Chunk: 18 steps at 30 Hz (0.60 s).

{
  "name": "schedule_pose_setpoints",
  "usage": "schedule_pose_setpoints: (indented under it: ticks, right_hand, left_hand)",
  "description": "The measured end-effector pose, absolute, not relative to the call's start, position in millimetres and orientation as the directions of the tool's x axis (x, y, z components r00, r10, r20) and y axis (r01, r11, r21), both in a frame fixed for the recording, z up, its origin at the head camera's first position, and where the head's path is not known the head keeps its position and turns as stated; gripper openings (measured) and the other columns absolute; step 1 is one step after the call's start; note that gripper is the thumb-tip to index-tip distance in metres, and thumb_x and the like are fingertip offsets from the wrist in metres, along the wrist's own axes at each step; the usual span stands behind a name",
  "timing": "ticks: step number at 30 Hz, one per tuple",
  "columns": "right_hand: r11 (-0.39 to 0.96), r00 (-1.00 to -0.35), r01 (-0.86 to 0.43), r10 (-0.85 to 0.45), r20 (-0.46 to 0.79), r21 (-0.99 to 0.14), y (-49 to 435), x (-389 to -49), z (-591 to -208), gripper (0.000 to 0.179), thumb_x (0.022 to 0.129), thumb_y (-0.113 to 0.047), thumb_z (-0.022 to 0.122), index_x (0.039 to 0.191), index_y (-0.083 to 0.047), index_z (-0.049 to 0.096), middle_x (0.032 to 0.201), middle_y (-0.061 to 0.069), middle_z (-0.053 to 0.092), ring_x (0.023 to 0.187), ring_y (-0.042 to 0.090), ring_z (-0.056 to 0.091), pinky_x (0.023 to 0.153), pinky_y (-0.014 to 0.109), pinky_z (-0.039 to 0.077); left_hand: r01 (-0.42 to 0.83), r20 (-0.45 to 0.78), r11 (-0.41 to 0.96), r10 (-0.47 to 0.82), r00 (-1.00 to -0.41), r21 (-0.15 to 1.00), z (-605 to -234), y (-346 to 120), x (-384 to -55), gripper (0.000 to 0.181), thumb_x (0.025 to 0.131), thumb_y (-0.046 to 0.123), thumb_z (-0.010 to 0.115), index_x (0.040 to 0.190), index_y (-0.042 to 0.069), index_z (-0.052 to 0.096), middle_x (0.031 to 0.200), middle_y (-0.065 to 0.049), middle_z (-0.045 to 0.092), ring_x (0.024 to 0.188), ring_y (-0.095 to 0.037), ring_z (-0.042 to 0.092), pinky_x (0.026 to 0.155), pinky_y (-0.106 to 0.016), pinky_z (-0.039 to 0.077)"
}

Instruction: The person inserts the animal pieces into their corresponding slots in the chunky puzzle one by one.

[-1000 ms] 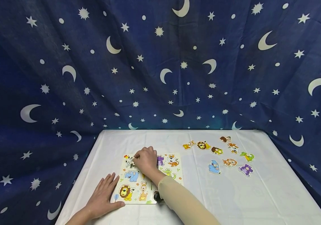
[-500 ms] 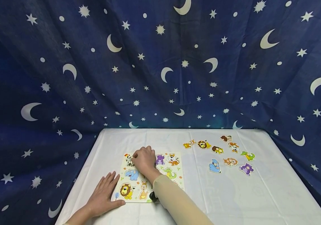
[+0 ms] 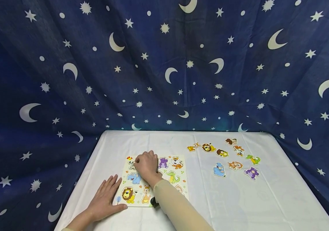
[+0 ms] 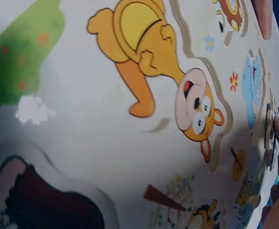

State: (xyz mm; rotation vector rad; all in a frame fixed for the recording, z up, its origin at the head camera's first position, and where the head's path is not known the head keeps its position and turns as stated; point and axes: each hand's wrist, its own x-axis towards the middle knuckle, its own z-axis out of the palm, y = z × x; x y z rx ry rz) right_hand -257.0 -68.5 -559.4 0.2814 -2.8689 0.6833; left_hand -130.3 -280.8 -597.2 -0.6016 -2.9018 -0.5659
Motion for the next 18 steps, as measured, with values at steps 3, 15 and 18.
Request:
schedule_pose_setpoints:
  ticks: [3, 15, 18]
  right_hand:
    - [0.874, -0.968, -0.216, -0.135, 0.21, -0.435, -69.4, -256.2, -561.2, 0.011, 0.086, -0.04, 0.08, 0.082, -0.029, 0.079, 0.079, -0.012, 0.057, 0.084, 0.015, 0.049, 0.081, 0.037, 0.041]
    - [0.86, -0.967, -0.221, -0.133, 0.215, -0.461, -72.3, -254.0, -562.0, 0.013, 0.085, -0.04, 0.08, 0.081, -0.027, 0.079, 0.076, -0.011, 0.057, 0.082, 0.016, 0.047, 0.077, 0.036, 0.04]
    - [0.861, -0.968, -0.219, -0.132, 0.214, -0.46, -73.3, -253.6, -563.9, 0.014, 0.085, -0.041, 0.079, 0.081, -0.028, 0.079, 0.076, -0.011, 0.057, 0.082, 0.016, 0.047, 0.078, 0.037, 0.04]
  left_hand:
    - [0.415, 0.21, 0.848, 0.363, -0.908, 0.33, -597.1, -281.0, -130.6, 0.106, 0.078, 0.073, 0.073, 0.156, 0.007, 0.043, 0.161, -0.019, 0.036, 0.15, -0.039, 0.026, 0.125, -0.03, -0.004]
    - [0.39, 0.176, 0.849, 0.349, -0.921, 0.356, -594.3, -279.9, -130.0, 0.107, 0.078, 0.072, 0.073, 0.156, 0.007, 0.042, 0.163, -0.017, 0.034, 0.15, -0.04, 0.026, 0.126, -0.035, 0.0]
    - [0.373, 0.146, 0.851, 0.344, -0.928, 0.37, -592.7, -279.8, -128.9, 0.107, 0.078, 0.073, 0.072, 0.157, 0.007, 0.041, 0.164, -0.017, 0.032, 0.151, -0.04, 0.024, 0.126, -0.039, 0.001]
